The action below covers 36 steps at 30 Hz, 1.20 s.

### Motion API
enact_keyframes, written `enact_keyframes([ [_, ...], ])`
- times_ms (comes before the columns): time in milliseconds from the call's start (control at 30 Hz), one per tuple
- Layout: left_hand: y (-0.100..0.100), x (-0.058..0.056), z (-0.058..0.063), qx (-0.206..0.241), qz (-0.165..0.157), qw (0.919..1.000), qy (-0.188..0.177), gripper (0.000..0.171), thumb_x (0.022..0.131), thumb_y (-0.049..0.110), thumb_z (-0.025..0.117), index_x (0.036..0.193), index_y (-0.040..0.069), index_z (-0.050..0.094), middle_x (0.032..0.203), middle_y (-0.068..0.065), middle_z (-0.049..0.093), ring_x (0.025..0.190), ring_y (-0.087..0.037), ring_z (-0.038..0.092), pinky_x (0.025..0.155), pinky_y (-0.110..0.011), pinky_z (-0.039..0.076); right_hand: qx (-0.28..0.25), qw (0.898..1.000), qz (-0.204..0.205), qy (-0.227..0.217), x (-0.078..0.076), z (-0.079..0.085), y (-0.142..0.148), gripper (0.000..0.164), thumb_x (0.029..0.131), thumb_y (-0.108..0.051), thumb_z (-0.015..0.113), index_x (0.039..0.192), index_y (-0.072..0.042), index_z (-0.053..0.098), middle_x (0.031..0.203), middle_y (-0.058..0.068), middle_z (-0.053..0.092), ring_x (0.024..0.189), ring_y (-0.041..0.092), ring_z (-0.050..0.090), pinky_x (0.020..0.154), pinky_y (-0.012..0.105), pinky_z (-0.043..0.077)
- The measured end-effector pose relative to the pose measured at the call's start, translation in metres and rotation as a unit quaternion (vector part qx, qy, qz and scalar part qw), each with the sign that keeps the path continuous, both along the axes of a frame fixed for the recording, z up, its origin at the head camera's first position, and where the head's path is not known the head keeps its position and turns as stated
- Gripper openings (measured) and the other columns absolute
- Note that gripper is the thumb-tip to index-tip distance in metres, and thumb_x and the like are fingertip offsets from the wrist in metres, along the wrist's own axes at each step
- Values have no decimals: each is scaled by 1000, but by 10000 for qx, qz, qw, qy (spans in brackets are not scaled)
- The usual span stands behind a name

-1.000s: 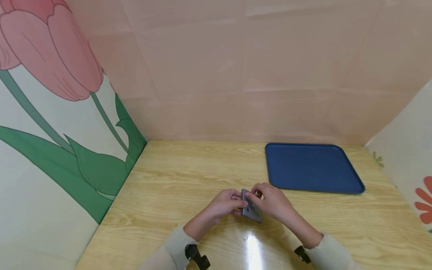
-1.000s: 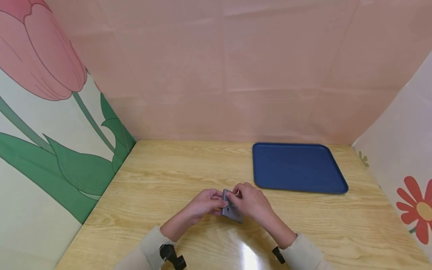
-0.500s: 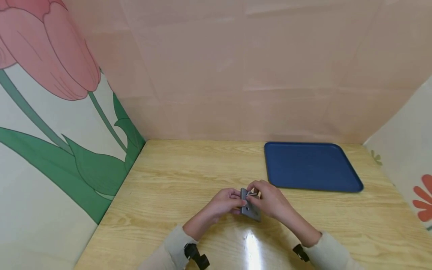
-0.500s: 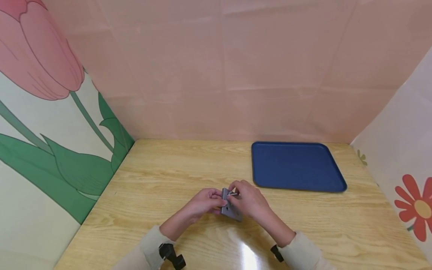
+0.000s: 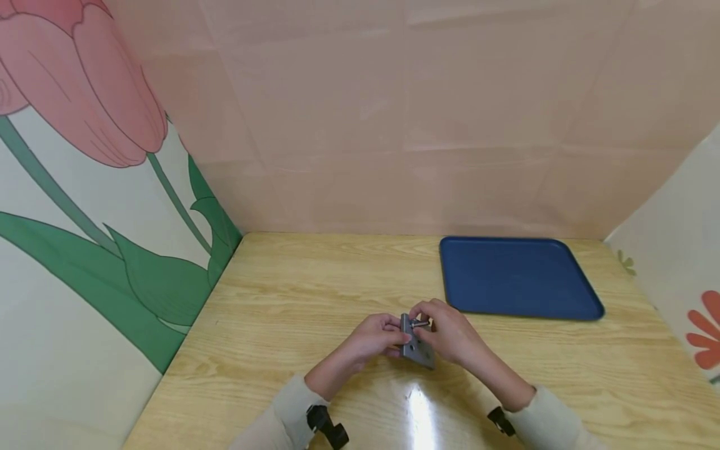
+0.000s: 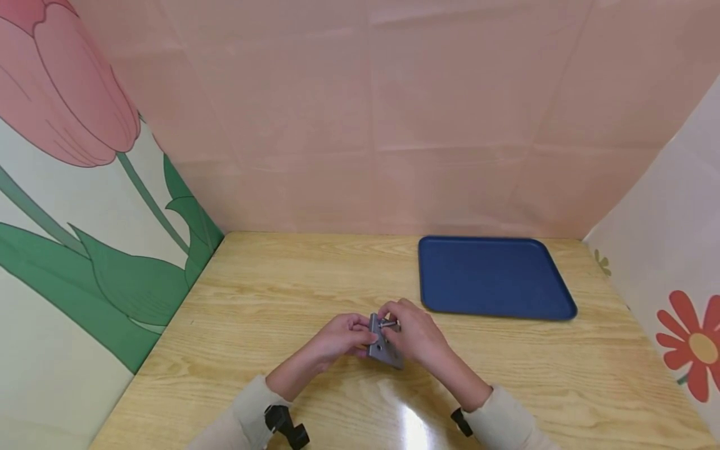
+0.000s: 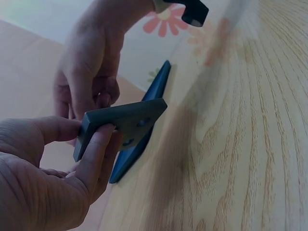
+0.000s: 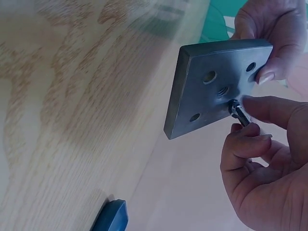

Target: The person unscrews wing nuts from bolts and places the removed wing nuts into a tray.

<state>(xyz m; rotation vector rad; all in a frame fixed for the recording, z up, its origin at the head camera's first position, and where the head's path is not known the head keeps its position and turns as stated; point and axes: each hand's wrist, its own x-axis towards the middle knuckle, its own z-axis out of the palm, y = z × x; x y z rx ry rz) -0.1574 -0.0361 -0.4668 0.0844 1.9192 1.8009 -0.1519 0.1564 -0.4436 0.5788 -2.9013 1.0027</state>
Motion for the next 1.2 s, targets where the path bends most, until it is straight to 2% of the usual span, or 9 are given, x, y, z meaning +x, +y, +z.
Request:
enact_keyframes([
  [133, -1, 0, 1, -32, -25, 10000, 12, 24, 92, 6, 71, 112, -4, 63, 102, -11, 74, 88, -22, 72, 75, -34, 61, -117, 9998, -150, 28, -1, 0, -1, 4, 96, -20, 70, 100, -18, 70, 88, -4, 60, 69, 10, 51, 61, 28, 45],
  [267, -1, 0, 2, -58, -4, 10000, -10, 23, 92, 6, 71, 112, -3, 63, 101, -11, 74, 89, -23, 73, 75, -35, 61, 35, 9993, -362, -5, -5, 0, 0, 19, 100, -33, 64, 93, -17, 72, 83, -4, 61, 68, 10, 50, 60, 29, 43],
  [367, -1, 0, 3, -40, 25, 10000, -56, 23, 92, 5, 71, 112, -3, 63, 100, -11, 74, 89, -24, 73, 74, -35, 61, 207, 9987, -417, -222, -6, 0, 1, 27, 101, -37, 61, 88, -16, 72, 81, -3, 62, 68, 11, 51, 59, 30, 43],
  [600, 0, 3, 3, -119, 6, 9999, -71, 23, 92, 5, 72, 113, -2, 63, 99, -10, 74, 88, -22, 73, 75, -36, 61, 277, 9966, -481, -610, -6, -2, 1, 31, 102, -39, 60, 87, -15, 73, 81, -1, 63, 66, 13, 51, 57, 30, 42],
  [767, 0, 5, 5, -134, 26, 9999, -77, 23, 92, 6, 72, 112, -1, 64, 98, -9, 74, 87, -21, 73, 74, -35, 61, 235, 9957, -483, -750, -5, -3, 0, 35, 105, -38, 54, 83, -14, 68, 75, 0, 56, 62, 15, 47, 56, 31, 38],
  [867, 0, 4, 6, -134, 23, 9999, -50, 22, 92, 7, 72, 112, -1, 64, 98, -9, 74, 87, -21, 73, 73, -34, 61, 249, 9961, -472, -700, -5, -2, 0, 35, 105, -37, 54, 81, -14, 66, 74, 0, 55, 62, 15, 47, 56, 31, 38],
  [1033, 0, 3, 4, -111, 32, 9999, -40, 22, 92, 6, 71, 111, -1, 64, 98, -9, 74, 87, -21, 72, 73, -34, 61, 278, 9969, -437, -599, -5, -2, 1, 29, 102, -37, 60, 87, -15, 72, 82, -1, 62, 68, 13, 52, 59, 31, 43],
  [1200, 0, 2, 1, -104, 43, 9999, -29, 22, 91, 5, 71, 111, -2, 64, 97, -9, 74, 85, -20, 72, 72, -32, 60, 315, 9971, -385, -579, -4, 0, 1, 25, 100, -37, 63, 90, -15, 72, 84, -2, 62, 71, 12, 51, 62, 31, 44],
])
